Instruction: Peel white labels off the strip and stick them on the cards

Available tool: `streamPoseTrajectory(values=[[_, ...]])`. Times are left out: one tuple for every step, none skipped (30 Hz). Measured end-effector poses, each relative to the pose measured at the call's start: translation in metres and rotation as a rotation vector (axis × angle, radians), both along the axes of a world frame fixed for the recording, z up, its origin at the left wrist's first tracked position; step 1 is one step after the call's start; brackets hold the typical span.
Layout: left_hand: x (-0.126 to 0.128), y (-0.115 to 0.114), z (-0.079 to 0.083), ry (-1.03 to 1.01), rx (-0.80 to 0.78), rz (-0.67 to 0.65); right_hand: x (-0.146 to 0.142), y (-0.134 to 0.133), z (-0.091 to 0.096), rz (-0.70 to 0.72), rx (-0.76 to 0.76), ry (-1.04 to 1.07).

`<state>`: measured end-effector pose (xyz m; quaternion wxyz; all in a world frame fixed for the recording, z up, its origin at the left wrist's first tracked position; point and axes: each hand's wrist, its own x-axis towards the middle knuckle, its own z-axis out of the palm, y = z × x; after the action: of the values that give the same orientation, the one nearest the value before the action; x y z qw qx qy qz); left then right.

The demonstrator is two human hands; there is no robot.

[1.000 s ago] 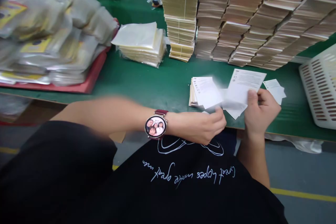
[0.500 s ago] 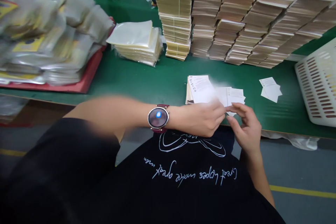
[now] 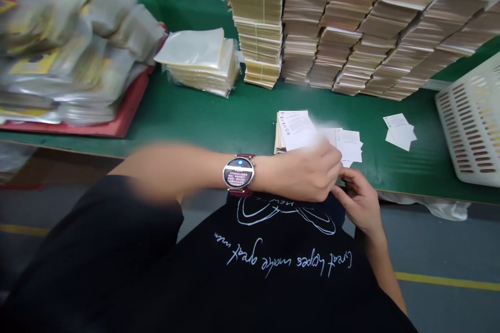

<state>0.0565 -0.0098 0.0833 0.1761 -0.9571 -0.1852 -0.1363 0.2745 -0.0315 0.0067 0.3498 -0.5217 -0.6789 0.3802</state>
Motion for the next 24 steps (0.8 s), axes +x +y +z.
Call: streamPoseTrajectory(values=[[0.0, 0.0, -0.001, -0.012, 0.0, 0.006, 0.001, 0.0, 0.0, 0.005, -0.01, 0.005], [0.001, 0.0, -0.002, -0.018, -0.002, 0.006, 0.001, 0.0, 0.0, 0.008, -0.016, 0.014], [0.001, -0.001, -0.003, -0.019, -0.004, 0.001, 0.002, 0.0, 0.0, 0.005, -0.019, 0.028], [0.002, -0.001, -0.003, -0.017, -0.004, -0.002, 0.003, 0.0, -0.001, -0.003, -0.019, 0.043], [0.002, -0.002, -0.004, -0.014, 0.0, -0.001, 0.003, 0.0, -0.002, -0.018, -0.018, 0.057], [0.003, -0.002, -0.004, -0.01, 0.007, 0.004, 0.004, -0.001, -0.003, -0.037, -0.018, 0.072], [0.002, -0.003, -0.004, -0.007, 0.019, 0.017, 0.005, -0.001, -0.005, -0.06, -0.018, 0.09], [0.002, -0.003, -0.004, -0.004, 0.036, 0.037, 0.005, -0.001, -0.007, -0.082, -0.018, 0.111], [0.002, -0.004, -0.003, -0.004, 0.058, 0.059, 0.006, -0.002, -0.009, -0.103, -0.019, 0.137], [0.001, -0.005, -0.003, -0.011, 0.086, 0.078, 0.007, -0.002, -0.011, -0.121, -0.021, 0.166], [0.0, -0.005, -0.003, -0.028, 0.119, 0.089, 0.008, -0.002, -0.013, -0.138, -0.018, 0.196], [0.0, -0.006, -0.003, -0.049, 0.153, 0.09, 0.009, -0.002, -0.014, -0.152, -0.01, 0.221], [-0.001, -0.006, -0.003, -0.07, 0.18, 0.08, 0.01, -0.002, -0.015, -0.164, 0.001, 0.237], [-0.001, -0.007, -0.004, -0.085, 0.196, 0.059, 0.01, -0.003, -0.016, -0.176, 0.016, 0.243], [0.0, -0.007, -0.004, -0.091, 0.197, 0.031, 0.011, -0.003, -0.017, -0.188, 0.03, 0.241], [0.0, -0.008, -0.004, -0.084, 0.185, 0.001, 0.011, -0.003, -0.017, -0.2, 0.039, 0.237], [0.001, -0.008, -0.005, -0.07, 0.164, -0.027, 0.011, -0.003, -0.017, -0.21, 0.04, 0.236], [0.002, -0.008, -0.006, -0.052, 0.137, -0.048, 0.011, -0.003, -0.017, -0.217, 0.032, 0.24], [0.003, -0.008, -0.007, -0.039, 0.111, -0.064, 0.011, -0.003, -0.017, -0.226, 0.019, 0.247], [0.004, -0.009, -0.008, -0.033, 0.09, -0.077, 0.011, -0.003, -0.017, -0.234, 0.005, 0.252], [0.005, -0.008, -0.01, -0.035, 0.072, -0.086, 0.01, -0.003, -0.017, -0.243, -0.005, 0.255], [0.006, -0.008, -0.013, -0.046, 0.059, -0.094, 0.01, -0.002, -0.017, -0.252, -0.009, 0.254], [0.006, -0.008, -0.015, -0.064, 0.052, -0.101, 0.01, -0.002, -0.017, -0.259, -0.009, 0.246], [0.007, -0.008, -0.018, -0.085, 0.05, -0.105, 0.01, -0.002, -0.017, -0.266, 0.0, 0.238]])
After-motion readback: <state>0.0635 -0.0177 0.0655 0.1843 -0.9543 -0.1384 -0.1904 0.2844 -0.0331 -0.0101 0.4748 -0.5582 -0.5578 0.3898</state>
